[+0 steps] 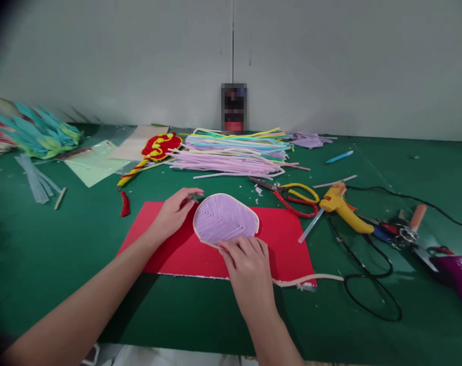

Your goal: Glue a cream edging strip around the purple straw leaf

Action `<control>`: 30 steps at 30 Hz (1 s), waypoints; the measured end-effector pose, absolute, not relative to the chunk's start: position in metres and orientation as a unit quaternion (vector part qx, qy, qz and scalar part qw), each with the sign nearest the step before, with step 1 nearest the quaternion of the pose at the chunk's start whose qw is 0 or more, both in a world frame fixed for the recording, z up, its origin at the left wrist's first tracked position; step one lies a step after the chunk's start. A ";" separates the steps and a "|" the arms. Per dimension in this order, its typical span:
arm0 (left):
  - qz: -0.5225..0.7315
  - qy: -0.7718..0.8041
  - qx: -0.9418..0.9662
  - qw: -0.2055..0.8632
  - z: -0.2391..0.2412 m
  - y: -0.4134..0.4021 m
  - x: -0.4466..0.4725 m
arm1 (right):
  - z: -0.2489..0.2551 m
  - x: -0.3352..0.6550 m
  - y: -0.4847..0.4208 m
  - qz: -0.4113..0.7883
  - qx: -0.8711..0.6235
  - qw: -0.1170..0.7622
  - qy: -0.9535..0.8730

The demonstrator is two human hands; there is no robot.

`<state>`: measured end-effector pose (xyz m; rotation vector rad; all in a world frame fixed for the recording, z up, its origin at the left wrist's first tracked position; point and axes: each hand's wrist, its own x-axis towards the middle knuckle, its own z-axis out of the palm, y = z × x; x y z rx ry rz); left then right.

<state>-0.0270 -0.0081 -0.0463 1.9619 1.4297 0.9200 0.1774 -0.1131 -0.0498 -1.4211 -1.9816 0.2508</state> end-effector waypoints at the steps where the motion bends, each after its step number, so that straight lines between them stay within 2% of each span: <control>1: 0.345 0.531 0.726 0.270 -0.047 -0.008 -0.027 | -0.050 0.177 -0.113 0.097 -0.545 0.339 -0.761; 13: 0.337 0.555 0.694 0.311 -0.047 0.002 -0.017 | -0.050 0.178 -0.112 0.088 -0.548 0.337 -0.760; 21: 0.366 0.533 0.632 0.427 -0.047 0.013 0.005 | -0.050 0.178 -0.115 0.054 -0.545 0.315 -0.775; 27: 0.439 0.520 0.543 0.492 -0.032 0.004 0.008 | -0.032 0.199 -0.105 0.047 -0.583 0.387 -0.713; 30: 0.464 0.522 0.496 0.517 -0.028 -0.001 0.010 | -0.023 0.216 -0.087 0.107 -0.632 0.413 -0.647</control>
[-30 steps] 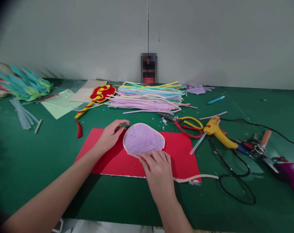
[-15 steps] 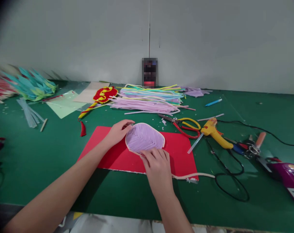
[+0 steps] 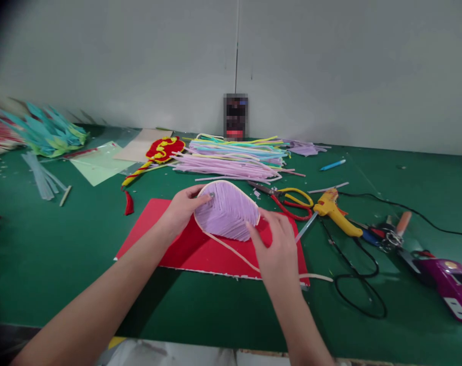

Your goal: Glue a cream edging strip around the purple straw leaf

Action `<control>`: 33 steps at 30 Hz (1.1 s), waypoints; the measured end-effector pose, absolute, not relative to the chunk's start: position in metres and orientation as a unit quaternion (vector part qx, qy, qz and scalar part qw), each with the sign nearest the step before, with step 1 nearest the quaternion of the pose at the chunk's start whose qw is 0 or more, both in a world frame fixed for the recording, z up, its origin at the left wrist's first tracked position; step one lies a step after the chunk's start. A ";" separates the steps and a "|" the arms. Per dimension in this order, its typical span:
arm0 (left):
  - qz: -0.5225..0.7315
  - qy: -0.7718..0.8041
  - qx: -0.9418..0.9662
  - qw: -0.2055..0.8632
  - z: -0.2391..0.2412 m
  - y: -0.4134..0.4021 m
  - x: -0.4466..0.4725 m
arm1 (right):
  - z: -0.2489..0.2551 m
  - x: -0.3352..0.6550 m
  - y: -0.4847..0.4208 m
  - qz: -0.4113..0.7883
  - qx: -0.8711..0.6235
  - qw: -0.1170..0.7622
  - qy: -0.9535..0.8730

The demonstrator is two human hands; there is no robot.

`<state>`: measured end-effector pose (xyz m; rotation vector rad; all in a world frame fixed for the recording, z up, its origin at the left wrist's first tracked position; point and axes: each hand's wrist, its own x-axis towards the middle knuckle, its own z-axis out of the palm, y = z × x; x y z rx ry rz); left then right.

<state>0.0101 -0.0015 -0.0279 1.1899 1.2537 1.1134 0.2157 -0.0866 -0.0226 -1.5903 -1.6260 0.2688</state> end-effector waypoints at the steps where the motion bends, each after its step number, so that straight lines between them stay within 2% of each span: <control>1: 0.478 0.517 0.469 0.533 -0.027 -0.003 0.012 | -0.021 0.220 -0.080 0.148 -0.647 0.414 -0.623; 5: 0.527 0.486 0.371 0.590 -0.028 -0.006 0.019 | -0.023 0.231 -0.054 0.318 -0.661 0.402 -0.548; 10: 0.530 0.466 0.334 0.625 -0.032 -0.012 0.023 | -0.026 0.234 -0.037 0.497 -0.581 0.402 -0.504; 16: 0.457 0.454 0.348 0.681 -0.028 -0.023 0.022 | -0.026 0.237 -0.032 0.524 -0.570 0.461 -0.434; 22: 0.404 0.452 0.395 0.690 -0.024 -0.029 0.020 | -0.027 0.236 -0.035 0.534 -0.577 0.451 -0.423; 26: 0.389 0.481 0.443 0.649 -0.028 -0.029 0.015 | -0.020 0.245 -0.039 0.432 -0.632 0.408 -0.497; 29: 0.374 0.525 0.468 0.605 -0.030 -0.030 0.013 | -0.012 0.271 -0.042 0.278 -0.693 0.364 -0.556; 33: 0.370 0.544 0.461 0.595 -0.030 -0.029 0.012 | -0.013 0.327 -0.043 0.043 -0.737 0.280 -0.613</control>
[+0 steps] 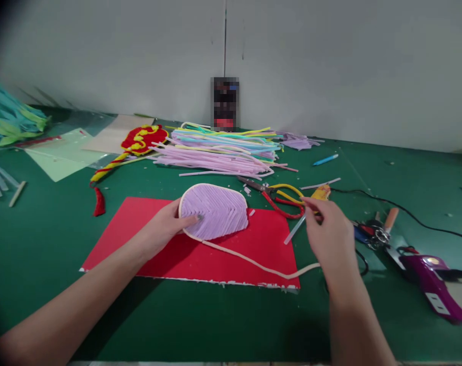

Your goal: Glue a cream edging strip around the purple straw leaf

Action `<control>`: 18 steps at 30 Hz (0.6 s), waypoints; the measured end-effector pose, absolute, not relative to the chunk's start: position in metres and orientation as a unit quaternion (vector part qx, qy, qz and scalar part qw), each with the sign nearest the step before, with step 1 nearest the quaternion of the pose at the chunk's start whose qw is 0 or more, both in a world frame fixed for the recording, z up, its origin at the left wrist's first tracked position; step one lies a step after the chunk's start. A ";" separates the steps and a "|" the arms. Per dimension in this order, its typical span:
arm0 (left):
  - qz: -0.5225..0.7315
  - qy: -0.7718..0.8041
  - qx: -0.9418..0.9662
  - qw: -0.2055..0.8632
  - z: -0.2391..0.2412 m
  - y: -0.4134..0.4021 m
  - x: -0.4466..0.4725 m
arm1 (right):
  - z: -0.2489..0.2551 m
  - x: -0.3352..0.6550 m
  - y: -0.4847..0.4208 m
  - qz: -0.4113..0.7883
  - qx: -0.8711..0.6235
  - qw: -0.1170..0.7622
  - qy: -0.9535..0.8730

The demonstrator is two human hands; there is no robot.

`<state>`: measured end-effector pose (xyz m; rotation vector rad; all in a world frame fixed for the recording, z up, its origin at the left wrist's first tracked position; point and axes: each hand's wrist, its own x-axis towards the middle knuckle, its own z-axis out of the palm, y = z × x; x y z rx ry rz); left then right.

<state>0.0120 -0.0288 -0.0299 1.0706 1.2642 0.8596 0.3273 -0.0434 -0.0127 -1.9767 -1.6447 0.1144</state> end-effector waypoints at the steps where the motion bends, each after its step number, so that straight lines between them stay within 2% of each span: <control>1: 0.369 0.544 0.461 0.595 -0.030 -0.029 0.012 | -0.016 0.342 -0.043 -0.011 -0.745 0.252 -0.617; 3: 0.366 0.544 0.463 0.596 -0.030 -0.028 0.012 | -0.025 0.369 -0.041 -0.063 -0.770 0.167 -0.613; 5: 0.365 0.540 0.457 0.606 -0.030 -0.029 0.011 | -0.035 0.389 -0.037 -0.055 -0.782 0.093 -0.614; 6: 0.365 0.536 0.449 0.615 -0.030 -0.029 0.011 | -0.040 0.396 -0.033 -0.045 -0.780 0.084 -0.619; 13: 0.371 0.530 0.406 0.646 -0.026 -0.031 0.017 | -0.050 0.405 -0.012 -0.034 -0.772 0.075 -0.630; 18: 0.374 0.513 0.362 0.682 -0.024 -0.034 0.020 | -0.051 0.401 -0.010 -0.060 -0.788 0.111 -0.602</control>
